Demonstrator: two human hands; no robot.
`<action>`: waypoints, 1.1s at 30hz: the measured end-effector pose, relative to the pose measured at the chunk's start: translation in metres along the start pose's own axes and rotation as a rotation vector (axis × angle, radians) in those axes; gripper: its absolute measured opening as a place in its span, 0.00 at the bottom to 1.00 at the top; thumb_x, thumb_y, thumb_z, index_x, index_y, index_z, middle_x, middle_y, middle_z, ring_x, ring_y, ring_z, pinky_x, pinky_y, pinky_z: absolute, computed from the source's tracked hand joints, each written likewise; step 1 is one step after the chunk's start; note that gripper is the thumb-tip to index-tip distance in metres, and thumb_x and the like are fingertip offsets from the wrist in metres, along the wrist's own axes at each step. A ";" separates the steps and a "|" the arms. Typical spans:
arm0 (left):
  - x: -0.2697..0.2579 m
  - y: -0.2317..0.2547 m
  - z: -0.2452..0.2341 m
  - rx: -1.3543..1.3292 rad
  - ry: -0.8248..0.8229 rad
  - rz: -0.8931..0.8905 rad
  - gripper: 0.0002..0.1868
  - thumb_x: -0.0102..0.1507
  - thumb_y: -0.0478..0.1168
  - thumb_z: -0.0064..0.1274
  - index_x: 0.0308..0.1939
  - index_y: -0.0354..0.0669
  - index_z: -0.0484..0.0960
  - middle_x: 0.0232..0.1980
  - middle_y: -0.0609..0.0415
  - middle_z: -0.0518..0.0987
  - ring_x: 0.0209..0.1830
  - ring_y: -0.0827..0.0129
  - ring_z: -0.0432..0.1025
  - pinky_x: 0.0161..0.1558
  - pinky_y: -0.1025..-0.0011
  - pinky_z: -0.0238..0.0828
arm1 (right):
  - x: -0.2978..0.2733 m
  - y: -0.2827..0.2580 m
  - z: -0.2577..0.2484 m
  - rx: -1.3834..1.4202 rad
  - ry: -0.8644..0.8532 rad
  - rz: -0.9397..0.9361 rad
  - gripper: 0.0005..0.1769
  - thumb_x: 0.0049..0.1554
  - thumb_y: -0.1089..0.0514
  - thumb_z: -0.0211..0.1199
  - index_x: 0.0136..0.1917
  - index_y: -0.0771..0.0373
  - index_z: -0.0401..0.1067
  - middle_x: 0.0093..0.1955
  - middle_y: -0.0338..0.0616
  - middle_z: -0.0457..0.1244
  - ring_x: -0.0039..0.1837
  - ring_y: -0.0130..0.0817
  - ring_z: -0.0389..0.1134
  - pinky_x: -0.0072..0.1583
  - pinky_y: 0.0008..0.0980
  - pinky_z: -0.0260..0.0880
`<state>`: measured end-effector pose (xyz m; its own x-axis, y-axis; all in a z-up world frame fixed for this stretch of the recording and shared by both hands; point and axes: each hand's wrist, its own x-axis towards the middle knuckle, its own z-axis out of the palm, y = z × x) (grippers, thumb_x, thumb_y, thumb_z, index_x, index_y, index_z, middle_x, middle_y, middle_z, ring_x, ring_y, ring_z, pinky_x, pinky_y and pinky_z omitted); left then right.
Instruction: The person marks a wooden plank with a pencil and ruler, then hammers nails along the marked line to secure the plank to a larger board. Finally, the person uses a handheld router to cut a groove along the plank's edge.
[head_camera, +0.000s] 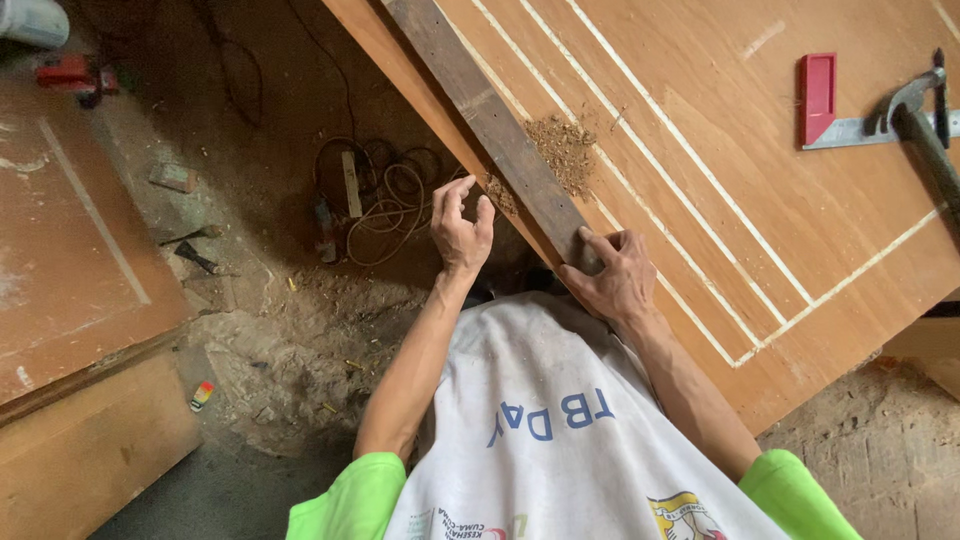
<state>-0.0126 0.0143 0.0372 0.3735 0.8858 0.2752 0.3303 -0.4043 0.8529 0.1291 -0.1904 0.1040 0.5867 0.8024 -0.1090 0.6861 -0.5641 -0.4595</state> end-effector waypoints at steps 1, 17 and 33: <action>-0.002 0.001 -0.001 0.000 -0.003 -0.017 0.18 0.62 0.36 0.57 0.57 0.39 0.80 0.55 0.49 0.79 0.50 0.61 0.75 0.50 0.66 0.75 | 0.001 0.004 0.001 0.012 0.015 -0.009 0.37 0.43 0.41 0.78 0.64 0.53 0.79 0.51 0.52 0.63 0.53 0.44 0.63 0.49 0.45 0.69; -0.027 -0.002 0.014 -0.035 0.028 -0.168 0.17 0.64 0.37 0.56 0.56 0.37 0.81 0.56 0.48 0.77 0.48 0.65 0.76 0.44 0.70 0.79 | 0.036 0.061 -0.012 -0.157 0.086 -0.085 0.39 0.42 0.42 0.78 0.66 0.55 0.78 0.50 0.54 0.63 0.53 0.46 0.60 0.52 0.46 0.68; -0.002 -0.009 0.003 -0.023 0.019 -0.147 0.16 0.66 0.40 0.56 0.55 0.35 0.80 0.54 0.49 0.75 0.44 0.68 0.76 0.42 0.73 0.80 | 0.030 0.034 -0.030 0.038 0.077 0.001 0.34 0.39 0.46 0.76 0.60 0.53 0.80 0.46 0.53 0.62 0.51 0.44 0.62 0.46 0.44 0.66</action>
<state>-0.0140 0.0155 0.0280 0.3057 0.9395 0.1545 0.3600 -0.2642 0.8947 0.1828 -0.1915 0.1110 0.6195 0.7839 -0.0419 0.6696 -0.5555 -0.4930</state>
